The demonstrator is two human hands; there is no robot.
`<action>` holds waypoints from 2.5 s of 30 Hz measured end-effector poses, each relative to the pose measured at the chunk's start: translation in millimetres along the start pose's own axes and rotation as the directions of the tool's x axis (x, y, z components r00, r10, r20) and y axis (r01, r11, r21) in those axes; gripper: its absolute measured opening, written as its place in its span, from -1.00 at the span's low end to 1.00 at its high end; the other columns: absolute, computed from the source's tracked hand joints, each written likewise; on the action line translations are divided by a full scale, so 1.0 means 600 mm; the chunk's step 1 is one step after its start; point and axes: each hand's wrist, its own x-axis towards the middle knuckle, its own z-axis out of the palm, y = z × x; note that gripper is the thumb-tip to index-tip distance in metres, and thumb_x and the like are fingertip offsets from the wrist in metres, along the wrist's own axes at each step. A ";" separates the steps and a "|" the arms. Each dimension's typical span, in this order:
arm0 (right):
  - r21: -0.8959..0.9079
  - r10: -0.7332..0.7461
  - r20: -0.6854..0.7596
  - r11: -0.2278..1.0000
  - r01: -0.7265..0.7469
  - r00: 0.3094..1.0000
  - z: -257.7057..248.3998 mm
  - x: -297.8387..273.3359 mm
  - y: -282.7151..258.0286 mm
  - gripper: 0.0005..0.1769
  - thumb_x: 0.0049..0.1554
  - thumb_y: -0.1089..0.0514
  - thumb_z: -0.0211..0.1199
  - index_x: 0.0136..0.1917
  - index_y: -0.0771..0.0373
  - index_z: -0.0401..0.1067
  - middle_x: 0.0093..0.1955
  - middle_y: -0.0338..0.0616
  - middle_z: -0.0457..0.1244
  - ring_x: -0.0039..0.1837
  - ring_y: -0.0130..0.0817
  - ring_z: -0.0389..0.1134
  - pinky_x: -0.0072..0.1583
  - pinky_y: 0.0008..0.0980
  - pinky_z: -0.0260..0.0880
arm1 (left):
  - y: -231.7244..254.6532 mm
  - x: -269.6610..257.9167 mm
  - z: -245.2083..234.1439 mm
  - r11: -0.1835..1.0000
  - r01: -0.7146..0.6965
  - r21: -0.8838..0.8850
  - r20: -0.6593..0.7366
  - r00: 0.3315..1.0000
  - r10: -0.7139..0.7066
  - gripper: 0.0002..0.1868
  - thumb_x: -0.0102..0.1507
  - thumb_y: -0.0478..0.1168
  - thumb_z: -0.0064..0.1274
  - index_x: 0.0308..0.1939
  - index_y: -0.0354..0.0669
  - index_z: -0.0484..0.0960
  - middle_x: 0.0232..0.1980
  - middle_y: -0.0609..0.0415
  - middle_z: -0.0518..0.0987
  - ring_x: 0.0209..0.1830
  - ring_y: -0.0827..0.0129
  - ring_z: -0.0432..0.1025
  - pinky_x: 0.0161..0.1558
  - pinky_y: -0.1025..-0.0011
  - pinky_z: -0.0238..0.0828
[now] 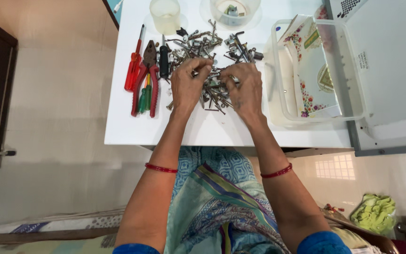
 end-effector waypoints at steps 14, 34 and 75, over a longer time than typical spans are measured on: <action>-0.051 -0.180 0.133 0.981 0.188 0.975 -0.024 -0.089 -0.012 -0.80 -0.04 0.38 0.40 -0.12 0.19 0.62 0.21 -0.17 0.33 0.37 -0.04 0.17 0.36 -0.04 0.05 | -0.008 -0.075 -0.006 0.982 -0.130 0.139 -0.070 0.988 0.140 -0.85 0.17 -0.36 0.22 -0.20 -0.07 0.75 -0.08 0.12 0.67 0.03 0.21 0.49 0.17 0.24 0.31; 0.087 -0.116 0.118 0.991 0.106 0.986 -0.020 -0.074 -0.006 -0.90 0.14 0.28 0.29 -0.03 0.24 0.48 0.31 -0.15 0.29 0.39 -0.13 0.20 0.31 -0.12 0.25 | -0.017 -0.090 0.003 0.957 -0.174 0.231 -0.058 0.980 0.192 -0.86 0.19 -0.31 0.17 -0.19 -0.05 0.71 -0.12 0.18 0.64 0.01 0.25 0.45 0.23 0.22 0.20; 0.798 0.277 0.560 0.072 -0.598 0.781 0.210 0.304 -0.020 -0.50 0.15 0.51 -0.23 0.34 0.73 0.20 0.35 0.49 0.18 0.34 0.07 0.33 0.28 -0.28 0.44 | -0.105 0.180 -0.065 0.612 0.306 -0.730 0.054 0.918 -0.394 -0.08 0.06 -0.60 -0.18 0.54 -0.40 -0.04 0.53 -0.33 0.19 0.53 -0.03 0.18 0.46 0.26 0.20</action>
